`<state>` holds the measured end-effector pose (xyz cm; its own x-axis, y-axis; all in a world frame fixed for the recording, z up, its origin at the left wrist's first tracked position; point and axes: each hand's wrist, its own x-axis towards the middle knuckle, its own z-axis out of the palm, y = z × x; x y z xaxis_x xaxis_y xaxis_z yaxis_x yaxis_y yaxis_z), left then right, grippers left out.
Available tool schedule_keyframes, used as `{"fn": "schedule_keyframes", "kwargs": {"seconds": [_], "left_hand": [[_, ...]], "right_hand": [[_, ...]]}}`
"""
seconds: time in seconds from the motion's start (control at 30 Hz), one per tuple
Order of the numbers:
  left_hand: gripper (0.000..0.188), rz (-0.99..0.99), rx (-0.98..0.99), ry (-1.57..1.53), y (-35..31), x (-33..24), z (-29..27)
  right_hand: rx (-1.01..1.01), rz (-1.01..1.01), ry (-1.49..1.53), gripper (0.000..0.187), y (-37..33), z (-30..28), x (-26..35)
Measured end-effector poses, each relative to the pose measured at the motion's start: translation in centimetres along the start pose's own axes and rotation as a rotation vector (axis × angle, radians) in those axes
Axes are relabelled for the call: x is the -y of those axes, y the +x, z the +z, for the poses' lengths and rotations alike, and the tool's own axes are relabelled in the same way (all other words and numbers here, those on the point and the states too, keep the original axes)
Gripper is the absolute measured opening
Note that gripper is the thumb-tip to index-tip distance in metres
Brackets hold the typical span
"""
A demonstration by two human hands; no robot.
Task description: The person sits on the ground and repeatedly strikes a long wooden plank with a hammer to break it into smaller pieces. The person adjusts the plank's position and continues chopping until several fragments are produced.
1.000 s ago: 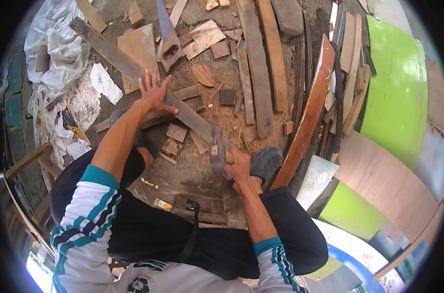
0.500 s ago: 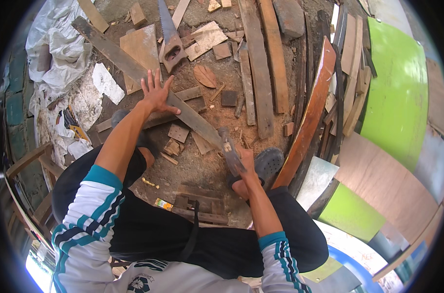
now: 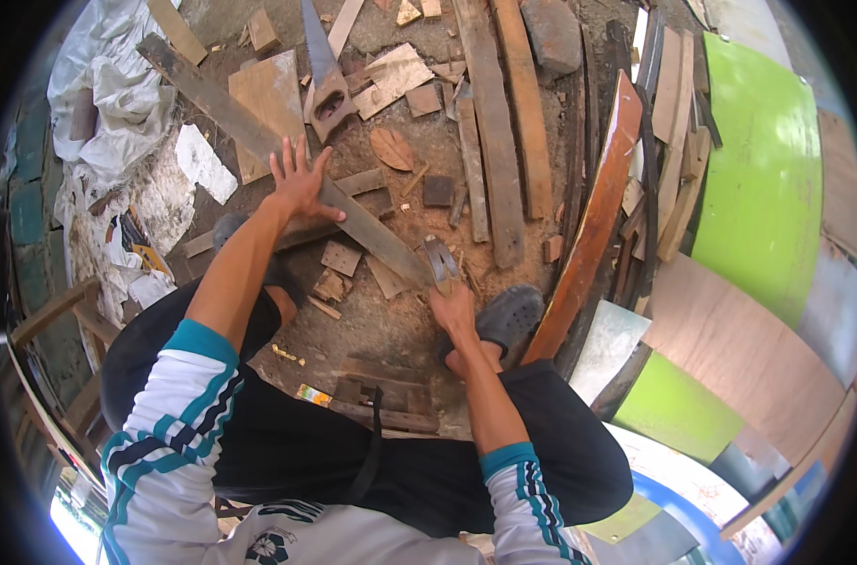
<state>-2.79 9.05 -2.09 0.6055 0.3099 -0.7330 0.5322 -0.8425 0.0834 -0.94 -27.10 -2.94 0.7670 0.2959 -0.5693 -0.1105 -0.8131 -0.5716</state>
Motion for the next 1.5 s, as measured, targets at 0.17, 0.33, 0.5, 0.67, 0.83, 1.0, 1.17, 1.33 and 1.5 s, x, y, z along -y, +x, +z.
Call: {"fn": "schedule_keyframes", "kwargs": {"seconds": [0.17,0.33,0.5,0.67,0.83,1.0,1.17,1.33,1.5], "left_hand": [[0.143,-0.039,0.003,0.007,-0.2,1.4,0.5],[0.142,-0.009,-0.008,0.001,-0.1,0.7,0.4],[0.142,-0.017,-0.019,-0.006,0.0,1.0,0.6],[0.141,0.007,-0.019,-0.009,-0.1,0.2,-0.2],[0.142,-0.006,-0.028,-0.009,0.1,0.9,0.5],[0.143,0.005,-0.024,-0.028,0.3,0.7,0.6],[0.143,0.032,-0.049,-0.014,0.3,0.7,0.8],[0.142,0.011,-0.025,0.012,0.7,0.4,0.8],[0.142,0.010,-0.025,0.030,0.8,0.4,1.0]], "right_hand": [[-0.100,-0.007,0.216,0.026,-0.2,-1.2,5.3],[0.028,0.278,0.229,0.027,-0.2,2.1,1.0],[-0.040,0.181,0.325,0.019,1.7,-0.1,4.8],[-0.266,0.177,0.500,0.018,-0.5,4.1,0.3],[-0.015,0.534,0.793,0.020,0.4,0.0,7.4],[-0.237,0.577,1.140,0.018,-0.8,1.1,8.5],[0.113,0.827,1.268,0.021,0.4,0.9,5.7],[-0.217,0.730,1.517,0.023,-0.7,0.7,7.0],[0.110,0.876,1.347,0.021,0.3,1.7,4.7]]}}
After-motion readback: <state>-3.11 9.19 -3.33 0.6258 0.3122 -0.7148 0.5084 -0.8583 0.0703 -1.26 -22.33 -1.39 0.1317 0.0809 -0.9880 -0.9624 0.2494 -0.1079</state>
